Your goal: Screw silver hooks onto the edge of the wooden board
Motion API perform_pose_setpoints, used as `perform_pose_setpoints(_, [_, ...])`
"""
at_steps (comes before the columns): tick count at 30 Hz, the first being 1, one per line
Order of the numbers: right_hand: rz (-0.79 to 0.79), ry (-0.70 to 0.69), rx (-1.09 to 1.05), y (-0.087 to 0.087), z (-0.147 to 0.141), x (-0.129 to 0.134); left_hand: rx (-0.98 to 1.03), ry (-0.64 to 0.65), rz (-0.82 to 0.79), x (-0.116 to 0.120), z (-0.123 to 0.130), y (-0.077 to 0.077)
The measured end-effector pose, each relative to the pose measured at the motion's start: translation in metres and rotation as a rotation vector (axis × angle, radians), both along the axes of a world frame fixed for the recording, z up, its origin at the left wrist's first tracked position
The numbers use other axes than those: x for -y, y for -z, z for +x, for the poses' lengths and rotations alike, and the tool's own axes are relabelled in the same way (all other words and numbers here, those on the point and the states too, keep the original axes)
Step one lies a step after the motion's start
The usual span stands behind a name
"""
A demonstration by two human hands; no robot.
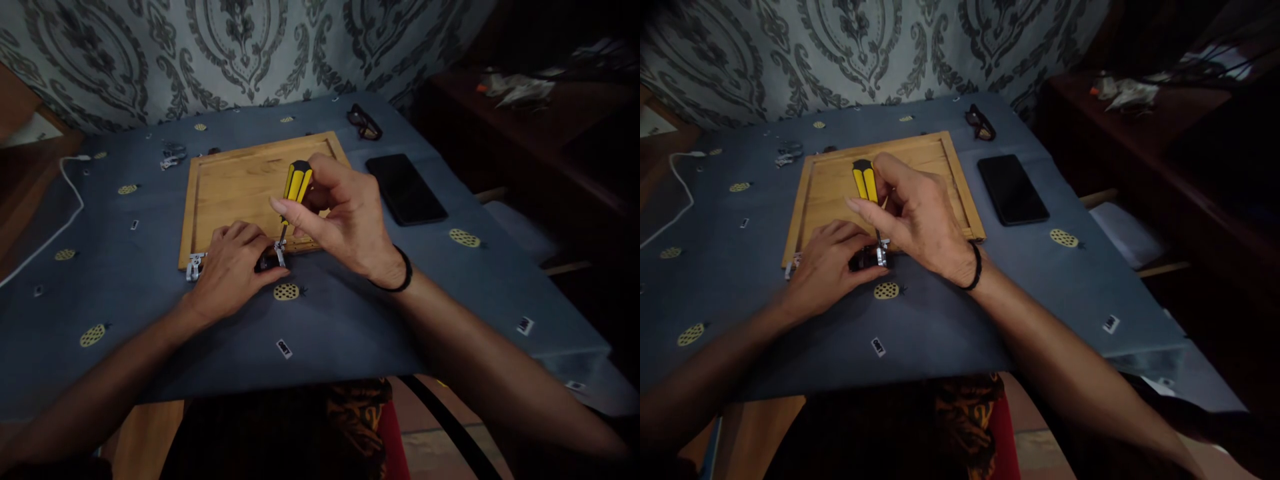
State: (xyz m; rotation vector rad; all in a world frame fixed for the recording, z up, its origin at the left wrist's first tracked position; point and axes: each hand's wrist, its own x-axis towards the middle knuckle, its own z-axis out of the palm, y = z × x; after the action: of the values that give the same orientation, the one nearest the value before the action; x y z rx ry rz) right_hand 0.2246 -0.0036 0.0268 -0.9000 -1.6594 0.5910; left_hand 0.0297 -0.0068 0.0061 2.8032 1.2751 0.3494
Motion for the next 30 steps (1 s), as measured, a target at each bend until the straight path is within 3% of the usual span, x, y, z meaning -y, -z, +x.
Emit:
perform_pose_setpoints(6, [0.058,-0.046,0.079,-0.003,0.002,-0.001,0.008,-0.016,-0.038,0.000,0.001,-0.001])
perform_pose_setpoints(17, [-0.185,-0.362,-0.063,-0.011,0.012,-0.003,0.012,-0.001,0.001,0.000,0.000,0.002])
perform_pose_setpoints(19, [-0.176,-0.327,-0.083,-0.008,0.010,-0.004,0.012,-0.002,0.005,0.000,-0.001,0.002])
perform_pose_setpoints(24, [-0.070,-0.064,-0.172,0.000,-0.003,0.001,0.018,-0.001,0.006,0.000,0.000,0.002])
perform_pose_setpoints(30, [0.035,0.148,-0.246,-0.011,-0.005,0.007,0.034,0.008,-0.009,0.000,0.000,0.000])
